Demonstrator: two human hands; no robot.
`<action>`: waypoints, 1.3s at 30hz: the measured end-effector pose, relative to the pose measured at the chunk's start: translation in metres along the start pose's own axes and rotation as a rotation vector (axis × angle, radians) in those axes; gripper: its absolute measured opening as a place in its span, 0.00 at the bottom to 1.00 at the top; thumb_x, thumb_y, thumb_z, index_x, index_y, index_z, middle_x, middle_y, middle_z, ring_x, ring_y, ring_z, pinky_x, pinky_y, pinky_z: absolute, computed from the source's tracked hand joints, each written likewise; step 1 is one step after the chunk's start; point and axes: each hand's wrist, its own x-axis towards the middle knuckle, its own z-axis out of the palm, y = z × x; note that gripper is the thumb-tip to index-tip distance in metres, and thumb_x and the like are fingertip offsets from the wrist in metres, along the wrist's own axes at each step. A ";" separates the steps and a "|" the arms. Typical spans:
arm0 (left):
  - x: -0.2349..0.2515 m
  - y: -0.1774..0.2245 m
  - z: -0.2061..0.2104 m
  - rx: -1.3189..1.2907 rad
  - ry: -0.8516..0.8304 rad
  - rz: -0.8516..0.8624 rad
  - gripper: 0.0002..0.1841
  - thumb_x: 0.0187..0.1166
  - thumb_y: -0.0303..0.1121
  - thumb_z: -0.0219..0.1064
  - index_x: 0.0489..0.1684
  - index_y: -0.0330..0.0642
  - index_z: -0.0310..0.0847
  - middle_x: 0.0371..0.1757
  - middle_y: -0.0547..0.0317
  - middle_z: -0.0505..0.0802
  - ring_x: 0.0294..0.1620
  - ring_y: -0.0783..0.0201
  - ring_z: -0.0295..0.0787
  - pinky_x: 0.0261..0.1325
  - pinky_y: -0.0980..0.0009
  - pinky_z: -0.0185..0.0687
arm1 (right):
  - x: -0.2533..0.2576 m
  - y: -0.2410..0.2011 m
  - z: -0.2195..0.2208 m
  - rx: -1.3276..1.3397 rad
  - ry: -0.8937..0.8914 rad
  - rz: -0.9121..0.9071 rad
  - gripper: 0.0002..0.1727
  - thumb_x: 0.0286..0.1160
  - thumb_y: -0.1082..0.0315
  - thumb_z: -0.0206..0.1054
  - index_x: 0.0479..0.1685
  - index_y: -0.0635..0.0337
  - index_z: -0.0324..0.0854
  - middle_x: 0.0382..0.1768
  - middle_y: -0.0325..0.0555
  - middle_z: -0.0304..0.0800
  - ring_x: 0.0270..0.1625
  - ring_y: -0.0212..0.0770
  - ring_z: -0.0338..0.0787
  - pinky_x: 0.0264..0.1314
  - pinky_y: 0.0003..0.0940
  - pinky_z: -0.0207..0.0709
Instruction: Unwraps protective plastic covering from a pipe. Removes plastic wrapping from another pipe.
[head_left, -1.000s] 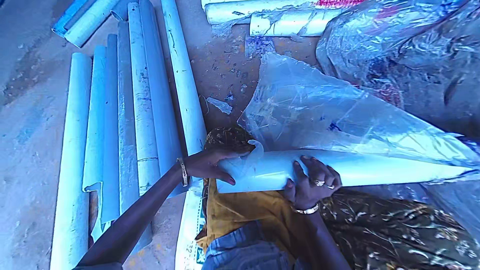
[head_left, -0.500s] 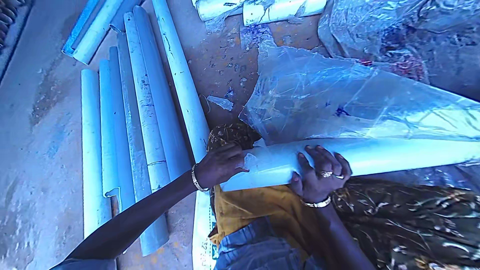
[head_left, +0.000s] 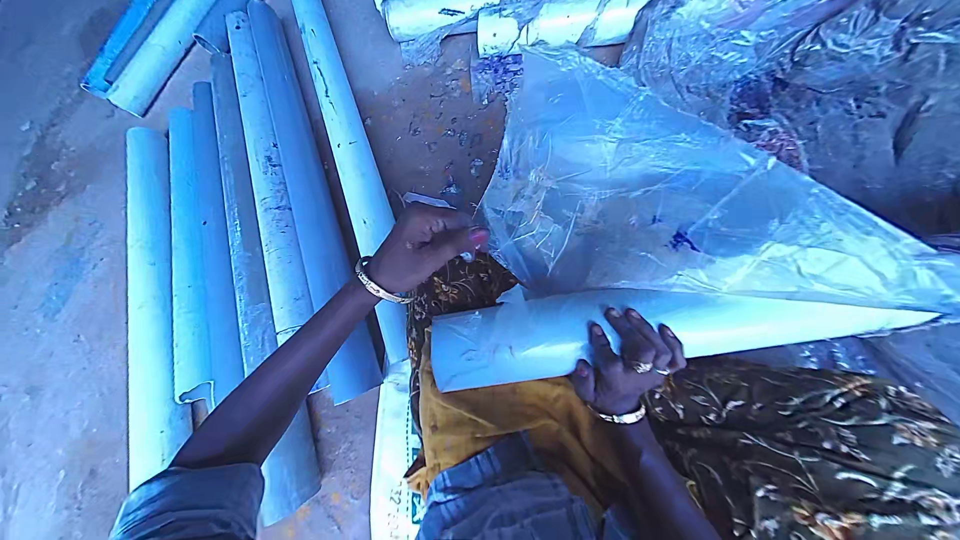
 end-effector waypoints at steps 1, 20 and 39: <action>-0.017 0.002 0.000 0.030 -0.112 0.009 0.13 0.82 0.35 0.65 0.33 0.34 0.89 0.35 0.66 0.94 0.42 0.83 0.89 0.51 0.83 0.85 | 0.003 0.000 0.003 -0.004 0.002 0.002 0.30 0.88 0.38 0.33 0.54 0.46 0.77 0.57 0.45 0.83 0.75 0.42 0.76 0.87 0.43 0.45; -0.033 0.004 -0.012 0.525 0.469 0.050 0.24 0.90 0.36 0.56 0.12 0.45 0.67 0.13 0.71 0.70 0.15 0.82 0.65 0.23 0.83 0.60 | 0.014 -0.001 0.007 -0.001 -0.013 0.013 0.33 0.90 0.40 0.32 0.53 0.49 0.81 0.55 0.49 0.89 0.73 0.47 0.80 0.85 0.46 0.48; -0.063 0.003 0.056 0.075 -0.028 -0.165 0.09 0.77 0.27 0.70 0.34 0.27 0.90 0.34 0.51 0.92 0.39 0.75 0.85 0.49 0.79 0.78 | 0.086 -0.098 -0.030 0.347 -0.428 -0.341 0.14 0.77 0.78 0.60 0.50 0.63 0.92 0.48 0.50 0.96 0.49 0.47 0.93 0.56 0.35 0.82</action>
